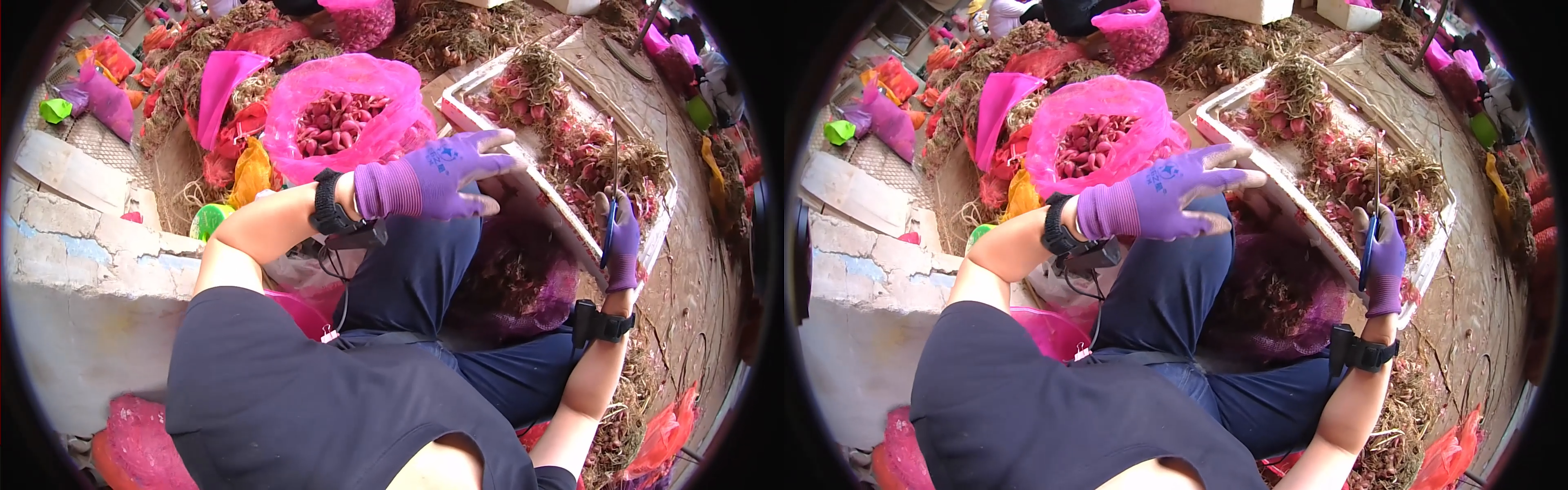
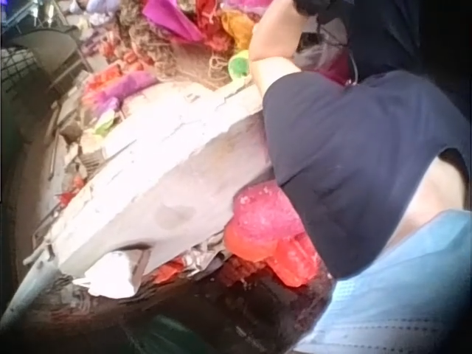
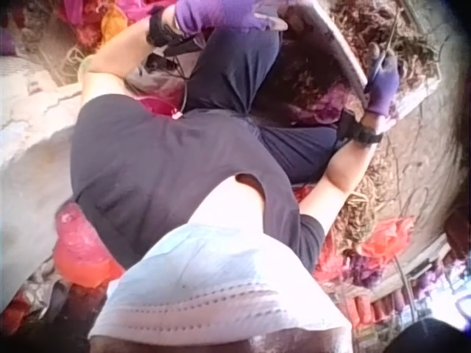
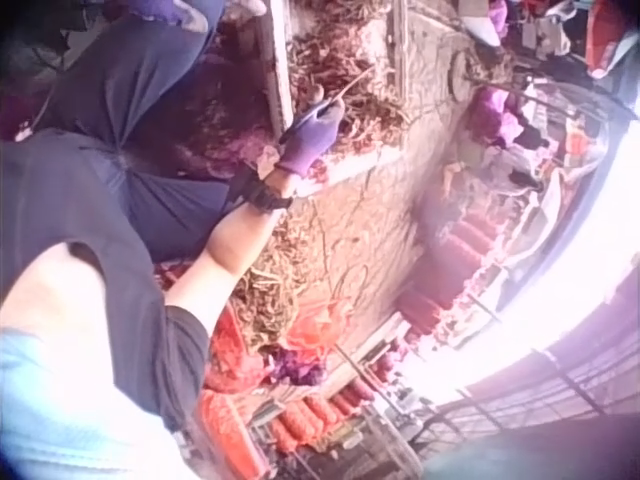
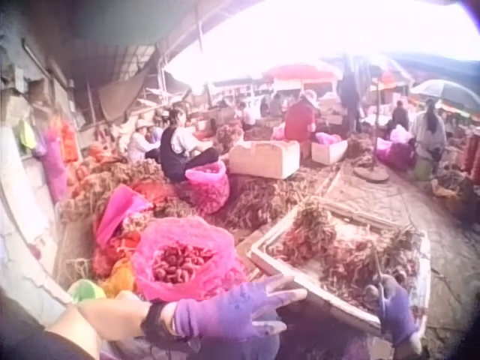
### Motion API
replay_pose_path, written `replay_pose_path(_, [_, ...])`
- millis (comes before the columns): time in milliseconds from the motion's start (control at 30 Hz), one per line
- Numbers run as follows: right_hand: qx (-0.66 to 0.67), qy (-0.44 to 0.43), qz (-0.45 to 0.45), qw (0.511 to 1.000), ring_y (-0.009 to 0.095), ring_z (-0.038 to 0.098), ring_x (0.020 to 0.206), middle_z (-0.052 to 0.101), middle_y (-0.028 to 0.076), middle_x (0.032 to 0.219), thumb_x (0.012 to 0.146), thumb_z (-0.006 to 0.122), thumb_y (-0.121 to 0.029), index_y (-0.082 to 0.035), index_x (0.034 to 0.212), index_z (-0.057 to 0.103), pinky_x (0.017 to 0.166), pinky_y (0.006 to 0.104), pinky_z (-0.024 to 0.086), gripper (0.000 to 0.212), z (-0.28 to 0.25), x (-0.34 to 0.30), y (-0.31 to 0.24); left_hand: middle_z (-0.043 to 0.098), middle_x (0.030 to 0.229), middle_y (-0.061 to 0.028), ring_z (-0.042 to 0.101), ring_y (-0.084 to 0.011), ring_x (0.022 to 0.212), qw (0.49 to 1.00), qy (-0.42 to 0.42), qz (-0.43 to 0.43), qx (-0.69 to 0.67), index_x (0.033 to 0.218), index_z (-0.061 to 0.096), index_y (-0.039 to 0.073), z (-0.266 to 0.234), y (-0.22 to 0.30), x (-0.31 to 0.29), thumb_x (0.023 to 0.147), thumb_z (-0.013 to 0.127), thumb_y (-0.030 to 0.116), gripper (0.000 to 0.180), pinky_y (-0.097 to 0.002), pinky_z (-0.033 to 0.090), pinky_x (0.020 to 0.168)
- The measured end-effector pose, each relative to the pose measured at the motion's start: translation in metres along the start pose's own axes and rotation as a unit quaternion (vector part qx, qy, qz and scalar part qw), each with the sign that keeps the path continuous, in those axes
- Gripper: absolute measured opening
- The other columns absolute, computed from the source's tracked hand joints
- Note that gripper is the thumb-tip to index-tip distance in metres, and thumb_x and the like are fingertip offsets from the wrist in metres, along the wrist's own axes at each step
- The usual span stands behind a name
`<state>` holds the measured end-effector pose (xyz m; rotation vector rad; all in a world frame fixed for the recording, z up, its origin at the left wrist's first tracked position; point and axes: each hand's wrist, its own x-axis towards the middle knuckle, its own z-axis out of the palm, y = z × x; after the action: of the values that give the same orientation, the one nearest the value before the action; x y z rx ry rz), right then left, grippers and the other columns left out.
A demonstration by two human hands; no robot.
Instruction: The person picks up shallots from a tray, trims the roots and stems using shears, and drops the trimmed shallots into a pink mesh bag.
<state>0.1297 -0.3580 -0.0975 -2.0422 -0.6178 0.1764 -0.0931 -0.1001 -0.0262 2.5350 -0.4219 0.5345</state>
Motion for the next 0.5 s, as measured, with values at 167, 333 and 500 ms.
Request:
replay_pose_path(167, [-0.04,0.039,-0.006,0.998,0.007,0.049,0.061,0.053,0.0,0.069,0.087,0.063,-0.041,-0.004,0.11,0.056,0.055,0.0235,0.04,0.044,-0.007,-0.005,-0.015,0.054,0.124,-0.0159,0.049,-0.0301,0.119,0.995,-0.069,-0.068,-0.025,0.126,0.052,0.007,0.019,-0.029,0.037,0.084,0.066,0.026,0.049,-0.0375,0.039,0.101])
replay_pose_path(333, [-0.084,0.095,-0.076,0.989,0.006,0.048,0.059,0.052,-0.001,0.066,0.088,0.064,-0.038,-0.005,0.108,0.055,0.054,0.0228,0.039,0.04,-0.005,-0.007,-0.027,0.059,0.112,-0.0247,0.058,-0.0351,0.106,0.983,0.06,-0.149,-0.094,0.124,0.049,-0.002,0.047,-0.079,0.122,0.077,0.067,0.036,0.062,-0.0381,0.046,0.091])
replay_pose_path(500, [-0.027,0.105,-0.043,0.993,0.007,0.053,0.07,0.057,0.005,0.085,0.087,0.064,-0.04,-0.003,0.107,0.055,0.061,0.0218,0.045,0.043,-0.021,-0.004,0.003,0.063,0.108,-0.0226,0.062,-0.0289,0.099,0.88,0.039,-0.461,-0.111,0.115,0.052,-0.001,0.072,-0.105,0.187,0.076,0.066,0.042,0.06,-0.0399,0.049,0.085])
